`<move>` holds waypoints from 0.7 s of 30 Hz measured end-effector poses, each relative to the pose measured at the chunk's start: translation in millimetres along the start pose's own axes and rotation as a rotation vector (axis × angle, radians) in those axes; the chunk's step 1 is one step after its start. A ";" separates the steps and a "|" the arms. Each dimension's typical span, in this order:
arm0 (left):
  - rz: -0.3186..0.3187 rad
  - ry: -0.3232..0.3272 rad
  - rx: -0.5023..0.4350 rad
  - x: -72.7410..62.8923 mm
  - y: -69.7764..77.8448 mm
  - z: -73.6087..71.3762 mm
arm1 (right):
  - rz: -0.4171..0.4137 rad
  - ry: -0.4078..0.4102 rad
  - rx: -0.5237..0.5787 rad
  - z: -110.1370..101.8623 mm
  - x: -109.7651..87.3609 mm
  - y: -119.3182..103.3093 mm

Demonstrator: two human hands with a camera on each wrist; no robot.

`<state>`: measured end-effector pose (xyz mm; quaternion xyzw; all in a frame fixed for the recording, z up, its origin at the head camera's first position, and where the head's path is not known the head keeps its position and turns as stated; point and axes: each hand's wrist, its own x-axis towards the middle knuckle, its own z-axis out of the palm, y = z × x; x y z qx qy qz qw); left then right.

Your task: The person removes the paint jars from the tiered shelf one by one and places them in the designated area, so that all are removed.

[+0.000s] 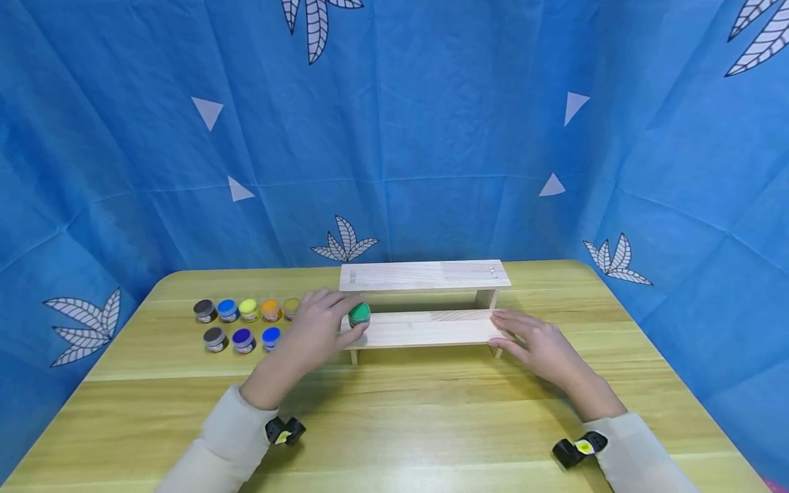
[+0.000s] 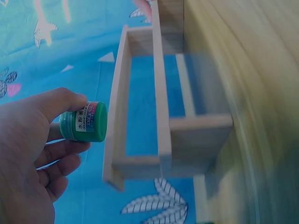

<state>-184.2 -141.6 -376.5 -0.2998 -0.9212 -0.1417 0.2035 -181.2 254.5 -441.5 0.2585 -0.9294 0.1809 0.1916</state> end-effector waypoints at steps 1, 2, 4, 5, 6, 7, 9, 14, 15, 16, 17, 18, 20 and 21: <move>-0.010 0.005 -0.005 -2.2 -3.2 -2.1 | -0.003 0.003 0.000 -0.1 0.1 0.3; -0.020 0.006 -0.007 -4.5 -6.5 -4.5 | -0.009 0.006 -0.001 0.0 0.2 0.6; -0.045 0.002 -0.019 -9.5 -13.2 -9.5 | -0.015 0.011 -0.003 0.3 0.1 1.2; -0.061 -0.004 -0.027 -12.2 -16.7 -11.8 | -0.018 0.013 -0.003 0.4 0.2 1.4; -0.080 -0.013 -0.035 -14.8 -20.2 -14.4 | -0.019 0.015 -0.002 0.5 0.2 1.6; -0.098 -0.021 -0.045 -17.5 -23.8 -16.8 | -0.019 0.016 -0.001 0.8 0.0 2.0; -0.129 -0.033 -0.068 -23.2 -31.6 -21.5 | -0.019 0.019 0.001 1.0 -0.3 2.1; -0.180 -0.021 -0.074 -37.3 -52.8 -31.9 | -0.017 0.018 0.003 0.6 -0.5 1.5; -0.188 -0.014 -0.066 -40.1 -57.1 -33.9 | -0.015 0.016 0.002 0.5 -0.6 1.4; -0.196 -0.006 -0.066 -43.0 -61.1 -36.1 | -0.015 0.014 0.001 0.3 -0.5 1.2; -0.202 0.004 -0.067 -45.9 -64.9 -38.5 | -0.014 0.013 0.001 0.2 -0.6 1.0; -0.210 0.013 -0.069 -48.8 -68.8 -40.8 | -0.014 0.013 0.001 0.1 -0.6 0.9; -0.230 0.027 -0.080 -54.7 -76.4 -44.9 | -0.016 0.015 0.000 -0.1 -0.6 0.6; -0.241 0.035 -0.083 -57.6 -80.1 -47.3 | -0.019 0.018 0.000 -0.2 -0.5 0.5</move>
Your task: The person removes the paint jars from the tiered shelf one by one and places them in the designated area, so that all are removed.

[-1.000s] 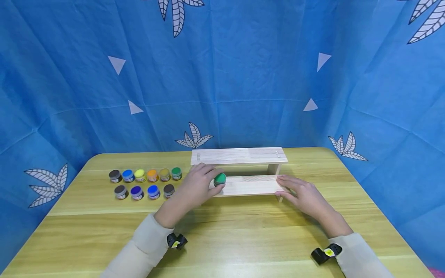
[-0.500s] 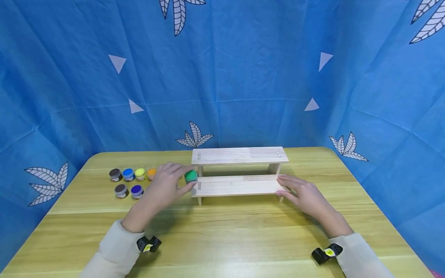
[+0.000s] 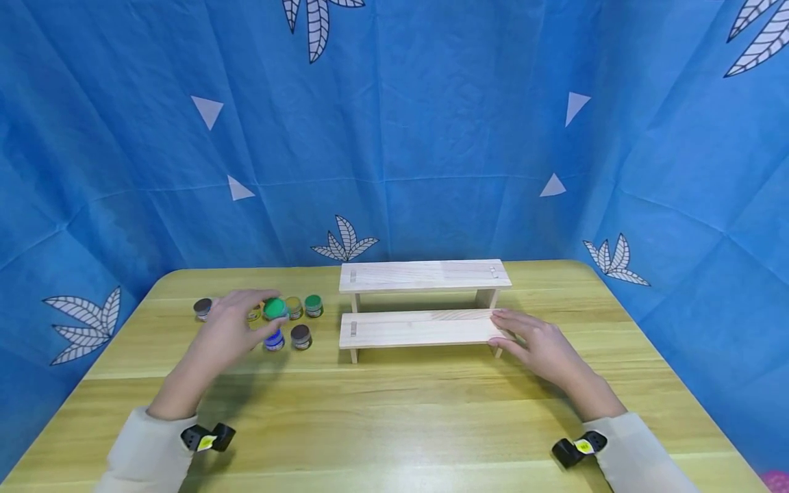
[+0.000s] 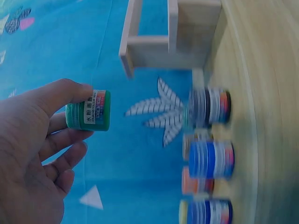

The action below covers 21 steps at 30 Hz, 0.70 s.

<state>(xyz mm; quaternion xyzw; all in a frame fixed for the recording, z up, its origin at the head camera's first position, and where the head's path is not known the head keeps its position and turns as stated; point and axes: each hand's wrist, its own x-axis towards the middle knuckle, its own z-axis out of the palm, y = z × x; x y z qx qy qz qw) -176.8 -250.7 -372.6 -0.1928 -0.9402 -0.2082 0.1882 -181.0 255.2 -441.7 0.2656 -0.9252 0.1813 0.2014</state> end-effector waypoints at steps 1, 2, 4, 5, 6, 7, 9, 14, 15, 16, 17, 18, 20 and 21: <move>-0.010 0.006 -0.007 -1.9 -4.0 -2.8 | -0.003 0.002 -0.001 0.0 0.1 -0.1; -0.017 0.011 -0.008 -3.6 -8.4 -5.2 | -0.005 0.005 -0.001 0.0 0.2 -0.1; -0.034 0.017 -0.007 -7.4 -17.3 -10.2 | -0.010 0.008 -0.002 0.1 0.3 0.0; -0.041 0.019 -0.006 -9.7 -22.1 -12.5 | -0.012 0.008 -0.002 0.2 0.3 0.1; -0.047 0.019 -0.003 -11.8 -26.9 -14.9 | -0.012 0.009 -0.003 0.2 0.2 0.1; -0.062 0.011 -0.006 -14.1 -31.8 -17.1 | -0.012 0.009 -0.004 0.4 0.2 0.2; -0.090 -0.003 -0.002 -18.8 -41.5 -21.0 | -0.010 0.007 -0.003 0.6 0.2 0.5; -0.146 -0.015 0.012 -29.6 -66.7 -28.1 | -0.005 0.001 -0.002 1.7 0.5 1.4; -0.156 -0.015 0.009 -31.6 -71.3 -29.0 | -0.001 -0.002 -0.002 1.9 0.5 1.6; -0.166 -0.018 0.011 -33.2 -75.8 -30.1 | 0.005 -0.004 -0.003 2.2 0.6 1.7; -0.172 -0.017 0.013 -35.1 -80.3 -30.9 | 0.012 -0.007 -0.003 2.4 0.5 1.8; -0.180 -0.021 0.013 -36.8 -84.4 -32.1 | 0.016 -0.010 -0.003 2.5 0.4 1.8; -0.194 -0.029 0.011 -40.2 -92.3 -34.8 | 0.026 -0.016 -0.001 2.7 0.5 1.9; -0.203 -0.035 0.010 -41.8 -96.0 -36.2 | 0.028 -0.017 0.000 2.6 0.5 1.7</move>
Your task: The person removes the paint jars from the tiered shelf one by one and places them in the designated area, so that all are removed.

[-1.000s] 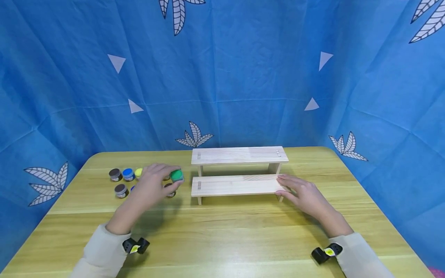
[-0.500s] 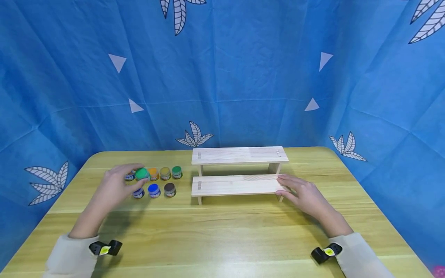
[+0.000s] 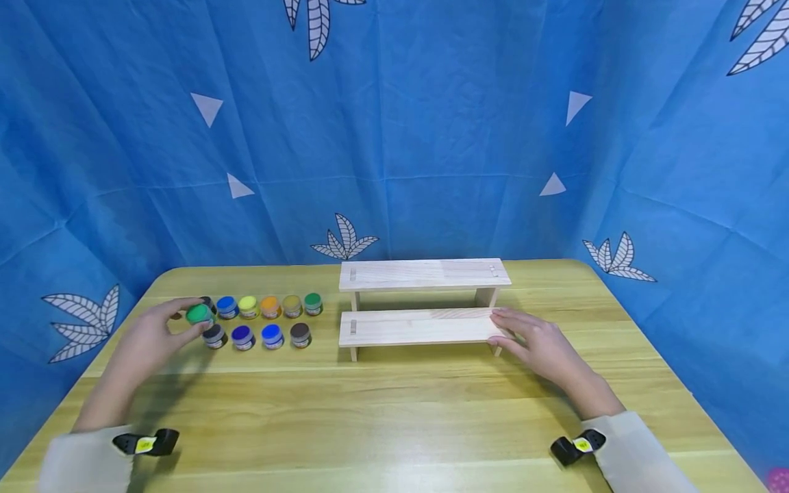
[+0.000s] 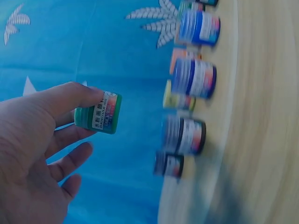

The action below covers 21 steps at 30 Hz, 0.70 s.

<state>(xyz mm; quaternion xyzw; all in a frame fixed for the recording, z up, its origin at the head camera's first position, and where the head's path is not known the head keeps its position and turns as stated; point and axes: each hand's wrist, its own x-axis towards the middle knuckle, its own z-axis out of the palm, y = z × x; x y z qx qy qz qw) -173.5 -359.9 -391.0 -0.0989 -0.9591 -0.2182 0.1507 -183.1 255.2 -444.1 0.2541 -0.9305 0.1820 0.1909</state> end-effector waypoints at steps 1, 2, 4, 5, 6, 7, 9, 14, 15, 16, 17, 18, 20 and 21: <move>-0.004 -0.003 0.004 -0.8 -4.2 -1.1 | 0.001 0.001 0.000 0.1 -0.2 0.0; -0.010 -0.008 0.005 -1.7 -8.6 -1.7 | 0.001 0.002 0.001 0.1 -0.3 0.1; -0.034 -0.032 0.004 -3.5 -16.9 -2.3 | -0.001 0.007 0.003 0.6 -0.6 0.4; -0.049 -0.049 0.005 -4.4 -21.0 -2.3 | -0.003 0.008 0.004 0.8 -0.7 0.4; -0.068 -0.069 0.005 -5.4 -25.0 -2.2 | -0.005 0.009 0.006 1.1 -0.8 0.3; -0.087 -0.087 0.007 -6.2 -29.1 -2.0 | -0.007 0.008 0.007 1.3 -0.6 0.3; -0.125 -0.130 0.010 -7.1 -36.6 -1.8 | -0.010 0.005 0.010 1.5 -0.1 0.0; -0.152 -0.199 0.017 -7.0 -51.6 1.2 | -0.004 0.002 0.008 0.9 0.0 -0.5; -0.145 -0.207 0.016 -6.6 -54.0 2.5 | -0.002 0.004 0.008 0.5 -0.3 -0.6; -0.140 -0.216 0.014 -6.2 -56.6 3.9 | 0.000 0.003 0.007 0.3 -0.4 -0.5; -0.135 -0.226 0.012 -5.8 -58.9 5.4 | -0.001 0.001 0.008 -0.2 -0.5 -0.9; -0.135 -0.238 0.006 -5.4 -61.0 6.8 | 0.001 0.000 0.009 -0.6 -0.5 -1.1; -0.138 -0.266 -0.007 -4.5 -65.2 9.8 | 0.005 -0.005 0.011 -1.2 -0.6 -1.4; -0.142 -0.276 -0.012 -4.1 -67.1 11.2 | 0.009 -0.008 0.012 -1.5 -0.6 -1.4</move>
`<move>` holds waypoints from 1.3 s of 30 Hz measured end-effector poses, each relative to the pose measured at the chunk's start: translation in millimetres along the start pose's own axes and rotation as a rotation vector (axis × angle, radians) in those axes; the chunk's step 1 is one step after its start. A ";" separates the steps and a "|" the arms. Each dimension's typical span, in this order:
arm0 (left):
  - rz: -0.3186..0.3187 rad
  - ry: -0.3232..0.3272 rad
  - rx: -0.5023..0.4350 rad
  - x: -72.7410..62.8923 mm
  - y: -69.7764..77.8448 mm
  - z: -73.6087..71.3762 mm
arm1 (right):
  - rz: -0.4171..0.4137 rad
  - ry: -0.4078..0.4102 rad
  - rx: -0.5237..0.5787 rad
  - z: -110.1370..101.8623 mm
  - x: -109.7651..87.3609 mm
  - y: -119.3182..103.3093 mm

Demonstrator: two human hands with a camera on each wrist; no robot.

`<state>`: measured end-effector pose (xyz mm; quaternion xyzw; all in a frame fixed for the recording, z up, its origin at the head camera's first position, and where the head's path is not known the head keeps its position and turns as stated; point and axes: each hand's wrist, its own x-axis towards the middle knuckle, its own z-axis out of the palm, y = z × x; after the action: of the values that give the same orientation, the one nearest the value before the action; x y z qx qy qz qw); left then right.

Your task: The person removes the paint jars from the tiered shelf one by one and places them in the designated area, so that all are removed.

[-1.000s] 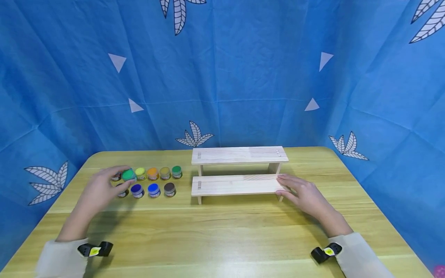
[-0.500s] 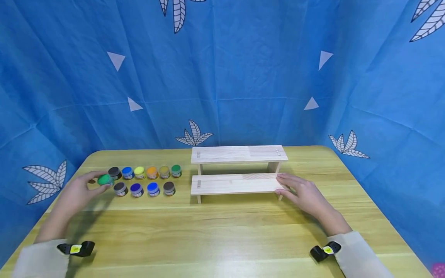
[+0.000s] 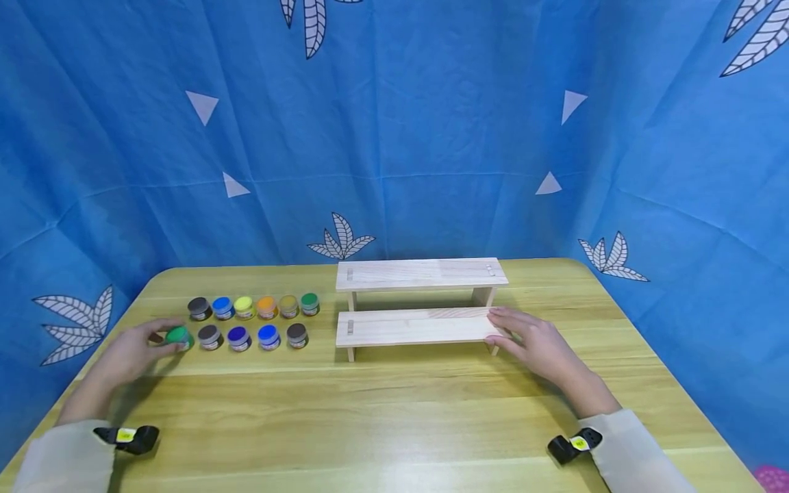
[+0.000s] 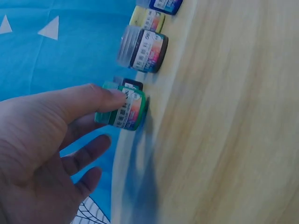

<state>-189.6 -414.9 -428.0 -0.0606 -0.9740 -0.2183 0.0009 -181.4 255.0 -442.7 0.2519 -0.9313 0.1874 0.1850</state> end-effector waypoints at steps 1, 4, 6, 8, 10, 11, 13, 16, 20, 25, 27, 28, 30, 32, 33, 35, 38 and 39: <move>-0.006 -0.012 -0.007 0.9 -1.7 0.9 | 0.003 -0.002 0.000 -0.2 -0.1 -0.2; -0.023 -0.031 -0.026 2.8 -5.7 3.0 | 0.014 -0.009 0.002 -0.3 -0.6 -0.7; -0.025 -0.033 -0.040 3.2 -7.5 4.1 | 0.017 -0.011 0.001 -0.1 -1.1 -0.8; -0.024 -0.031 -0.046 1.9 -9.2 5.1 | 0.014 -0.011 0.003 0.6 -0.7 -1.1; -0.019 -0.035 -0.057 0.1 -9.8 6.0 | 0.006 -0.009 0.006 0.9 -0.3 -1.2; -0.017 -0.038 -0.062 -0.8 -9.8 6.4 | 0.002 -0.007 0.006 1.0 0.0 -0.9; -0.018 -0.044 -0.070 -3.1 -9.1 6.6 | -0.006 -0.007 0.009 0.2 1.1 -0.9; -0.043 -0.050 -0.074 -6.2 -6.3 4.5 | -0.017 -0.014 0.007 -1.6 2.1 -0.3; -0.060 -0.037 -0.060 -9.6 0.4 -0.5 | -0.040 -0.032 0.002 -4.7 0.9 -0.1; 0.033 0.029 -0.015 -14.2 17.9 -4.2 | -0.064 -0.030 -0.020 -10.1 -2.0 1.8; 0.069 0.055 -0.002 -16.0 25.8 -4.2 | -0.058 -0.032 -0.030 -13.1 -2.7 3.0; 0.085 0.070 0.004 -16.8 29.6 -3.7 | -0.051 -0.037 -0.035 -15.0 -3.0 3.4; 0.099 0.085 0.015 -17.6 37.0 -2.0 | -0.039 -0.053 -0.044 -17.9 -3.5 5.0; 0.109 0.093 0.028 -17.7 44.2 0.4 | -0.026 -0.072 -0.047 -20.6 -4.1 6.6; 0.110 0.094 0.035 -17.6 48.4 2.0 | -0.020 -0.082 -0.047 -22.0 -4.8 7.5; 0.114 0.094 0.047 -18.3 57.6 4.3 | -0.010 -0.097 -0.049 -24.2 -6.1 8.9; 0.149 0.104 0.056 -19.2 69.4 7.5 | 0.001 -0.109 -0.057 -28.0 -7.9 9.7; 0.164 0.107 0.056 -19.6 72.7 8.5 | 0.005 -0.113 -0.059 -29.5 -8.7 10.0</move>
<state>-161.3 -348.3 -405.4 -0.1281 -0.9701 -0.1930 0.0724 -172.5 279.5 -423.7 0.2540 -0.9460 0.1460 0.1389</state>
